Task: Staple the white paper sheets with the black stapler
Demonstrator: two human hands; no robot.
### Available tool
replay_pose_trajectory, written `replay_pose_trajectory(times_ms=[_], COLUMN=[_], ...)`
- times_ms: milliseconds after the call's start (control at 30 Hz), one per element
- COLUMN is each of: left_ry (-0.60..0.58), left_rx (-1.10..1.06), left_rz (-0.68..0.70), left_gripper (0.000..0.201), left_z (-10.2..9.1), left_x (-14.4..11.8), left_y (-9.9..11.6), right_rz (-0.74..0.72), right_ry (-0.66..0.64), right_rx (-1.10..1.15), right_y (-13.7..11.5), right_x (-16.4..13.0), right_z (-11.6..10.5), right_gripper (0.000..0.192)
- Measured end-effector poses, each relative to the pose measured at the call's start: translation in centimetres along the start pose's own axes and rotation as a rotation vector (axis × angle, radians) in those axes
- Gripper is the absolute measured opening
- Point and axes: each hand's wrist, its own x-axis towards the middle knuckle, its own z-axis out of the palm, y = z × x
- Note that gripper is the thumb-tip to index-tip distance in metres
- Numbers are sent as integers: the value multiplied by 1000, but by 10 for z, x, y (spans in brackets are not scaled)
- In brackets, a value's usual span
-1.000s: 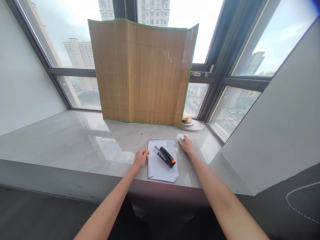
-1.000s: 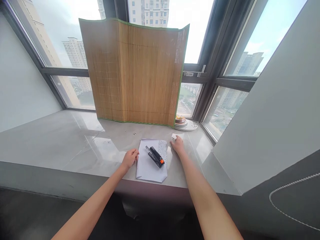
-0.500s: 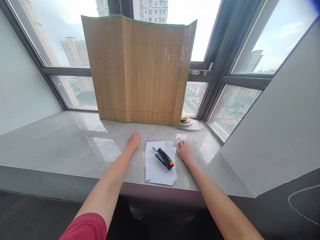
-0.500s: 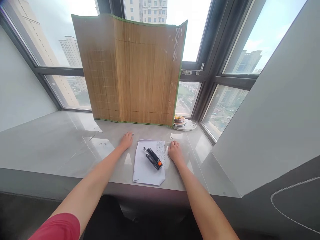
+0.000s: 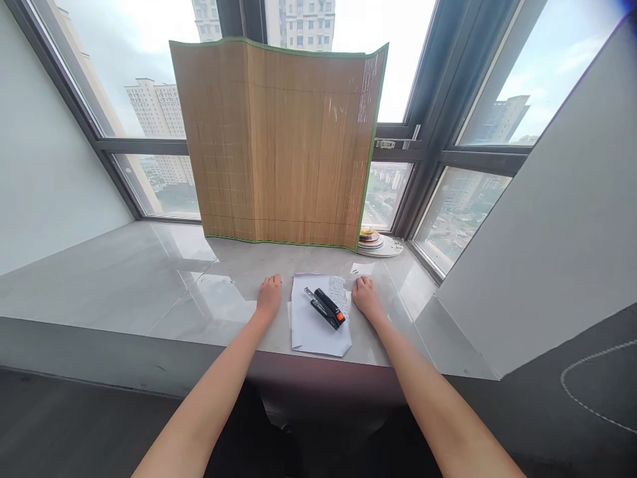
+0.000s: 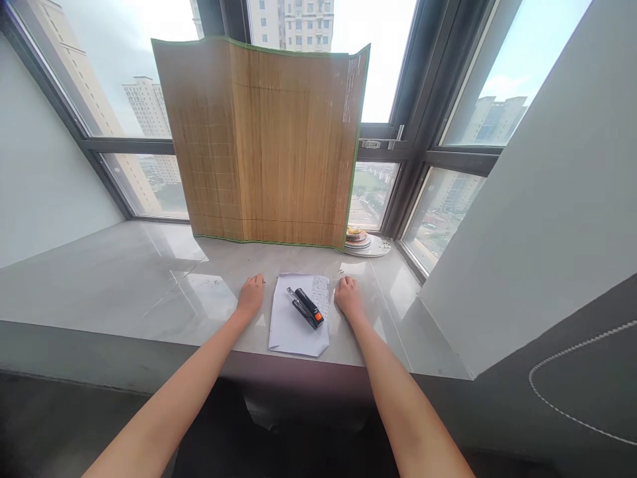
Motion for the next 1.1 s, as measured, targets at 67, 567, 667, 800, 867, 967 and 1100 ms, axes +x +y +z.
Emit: replay_pose_trajectory(times_ms=[67,567,667,800,867,967,1100], left_ry=[-40,-95,-62,-31,-52,-122,-203], left_rx=[35,-78,-153,-285,-327,-353,-435], left_rz=[-11,216,298,383,384,331,292], left_gripper=[33,41,43,41,36,29,27], left_z=[-5,-20,-26,-30,-30,-29,-29], left_x=[-19,-58,-61,-63,-64,-63,-63], left_y=[8,29,29,27,25,24,25], right_rz=[53,-256,-292,-371,-383,-381,-386], right_ry=[-2,-79,-54,-67,-87,-92,-90], right_rx=[130,400,409,423,439,455,479], right_y=[-3,-69,-64,-64,-65,-66,-66], right_x=[-2,-83,-81,-83,-83,-84,-85], right_z=[-7,-2,-3,-5,-5,-5,-7], right_gripper=[27,38,34,38,39,39,40])
